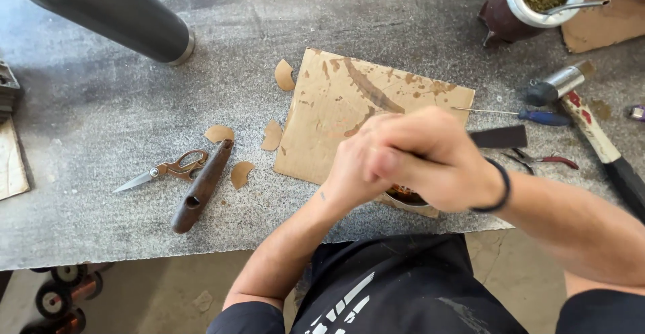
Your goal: Tying and securing the copper windings of a motor stator using string and a lighter
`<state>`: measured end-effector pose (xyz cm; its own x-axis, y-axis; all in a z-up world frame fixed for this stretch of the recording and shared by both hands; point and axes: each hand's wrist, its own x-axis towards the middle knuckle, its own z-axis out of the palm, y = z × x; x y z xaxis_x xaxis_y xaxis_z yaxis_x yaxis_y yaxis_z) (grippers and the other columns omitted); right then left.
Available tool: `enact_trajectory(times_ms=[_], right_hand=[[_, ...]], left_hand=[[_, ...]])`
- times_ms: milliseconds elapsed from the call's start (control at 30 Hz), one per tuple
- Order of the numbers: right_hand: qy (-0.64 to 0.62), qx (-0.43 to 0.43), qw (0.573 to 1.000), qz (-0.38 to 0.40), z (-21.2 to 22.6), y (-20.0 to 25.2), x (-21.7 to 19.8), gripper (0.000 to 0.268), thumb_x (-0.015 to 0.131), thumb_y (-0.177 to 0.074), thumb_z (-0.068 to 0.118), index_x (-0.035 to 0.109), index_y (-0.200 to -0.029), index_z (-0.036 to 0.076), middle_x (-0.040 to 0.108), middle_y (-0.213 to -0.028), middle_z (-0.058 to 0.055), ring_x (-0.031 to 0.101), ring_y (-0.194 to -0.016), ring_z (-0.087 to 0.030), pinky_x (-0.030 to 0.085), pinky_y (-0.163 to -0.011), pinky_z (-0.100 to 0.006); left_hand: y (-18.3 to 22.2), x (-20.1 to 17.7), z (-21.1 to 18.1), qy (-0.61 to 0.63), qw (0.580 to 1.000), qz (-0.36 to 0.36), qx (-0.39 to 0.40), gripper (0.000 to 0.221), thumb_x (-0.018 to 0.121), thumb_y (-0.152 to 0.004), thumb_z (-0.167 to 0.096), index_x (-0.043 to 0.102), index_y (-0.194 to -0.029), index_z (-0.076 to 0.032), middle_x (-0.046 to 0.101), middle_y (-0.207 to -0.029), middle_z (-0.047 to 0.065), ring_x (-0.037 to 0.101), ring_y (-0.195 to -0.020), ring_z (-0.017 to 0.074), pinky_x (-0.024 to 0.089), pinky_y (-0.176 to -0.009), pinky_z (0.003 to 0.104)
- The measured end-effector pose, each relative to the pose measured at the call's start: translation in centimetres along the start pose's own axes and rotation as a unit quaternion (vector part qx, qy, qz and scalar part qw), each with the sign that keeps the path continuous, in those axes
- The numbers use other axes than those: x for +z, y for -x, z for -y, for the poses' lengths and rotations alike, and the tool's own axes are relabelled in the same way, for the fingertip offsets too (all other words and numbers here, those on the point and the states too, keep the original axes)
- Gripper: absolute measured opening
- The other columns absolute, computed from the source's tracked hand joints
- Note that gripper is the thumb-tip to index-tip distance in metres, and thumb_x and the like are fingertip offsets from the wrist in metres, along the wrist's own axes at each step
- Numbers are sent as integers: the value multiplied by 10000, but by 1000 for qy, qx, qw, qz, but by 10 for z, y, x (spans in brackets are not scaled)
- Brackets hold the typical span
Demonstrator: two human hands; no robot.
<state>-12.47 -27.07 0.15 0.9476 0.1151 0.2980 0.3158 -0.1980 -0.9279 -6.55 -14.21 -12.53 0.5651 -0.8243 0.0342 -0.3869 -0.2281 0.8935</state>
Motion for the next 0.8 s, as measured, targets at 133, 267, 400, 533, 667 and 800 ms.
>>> enact_trajectory(times_ms=[133, 267, 400, 533, 667, 800], right_hand=[[111, 28, 993, -27, 22, 45, -4, 474, 413, -1032, 367, 637, -718, 91, 651, -636, 5, 558, -510, -143, 427, -511, -286], [86, 15, 994, -71, 27, 80, 6, 451, 457, -1011, 333, 645, -702, 64, 570, -569, -25, 440, -474, -179, 341, -478, -321], [39, -10, 992, -124, 27, 72, 1, 417, 500, -989, 295, 660, -715, 24, 508, -547, -50, 406, -464, -194, 357, -512, -329], [121, -20, 987, -103, 22, 26, -18, 454, 464, -1004, 322, 638, -668, 71, 609, -568, -17, 480, -433, -118, 352, -447, -263], [76, 6, 989, -123, -2, -13, -26, 450, 495, -1044, 319, 687, -787, 3, 681, -694, -80, 612, -560, -132, 447, -472, -224], [-12, 10, 986, -168, -35, -28, -42, 490, 500, -1086, 365, 630, -760, 23, 489, -528, -15, 415, -411, -77, 307, -396, -210]], left_hand=[[-6, -4, -2, 23, 998, -28, 41, 292, 666, -786, -131, 488, -1016, -163, 681, -1315, 74, 702, -1157, 220, 556, -836, 340], [-11, -5, -3, 4, 998, -38, 43, 288, 648, -782, -71, 496, -1005, -171, 686, -1287, 50, 713, -1106, 208, 565, -825, 330], [-9, -3, -4, 0, 997, -35, 65, 266, 643, -800, -49, 511, -1002, -161, 691, -1260, 55, 684, -1222, 201, 549, -819, 328], [-8, 0, -9, 4, 995, 3, 95, 269, 669, -850, -97, 557, -1095, -104, 695, -1298, 118, 694, -1209, 271, 605, -938, 384], [-11, -2, -16, -29, 995, 68, 69, 254, 632, -834, -177, 542, -1059, -100, 705, -1044, 101, 687, -856, 342, 502, -692, 443], [-8, -1, -13, -31, 991, 114, 66, 299, 622, -838, -172, 500, -1109, -133, 694, -1315, 19, 704, -1071, 265, 541, -826, 413]])
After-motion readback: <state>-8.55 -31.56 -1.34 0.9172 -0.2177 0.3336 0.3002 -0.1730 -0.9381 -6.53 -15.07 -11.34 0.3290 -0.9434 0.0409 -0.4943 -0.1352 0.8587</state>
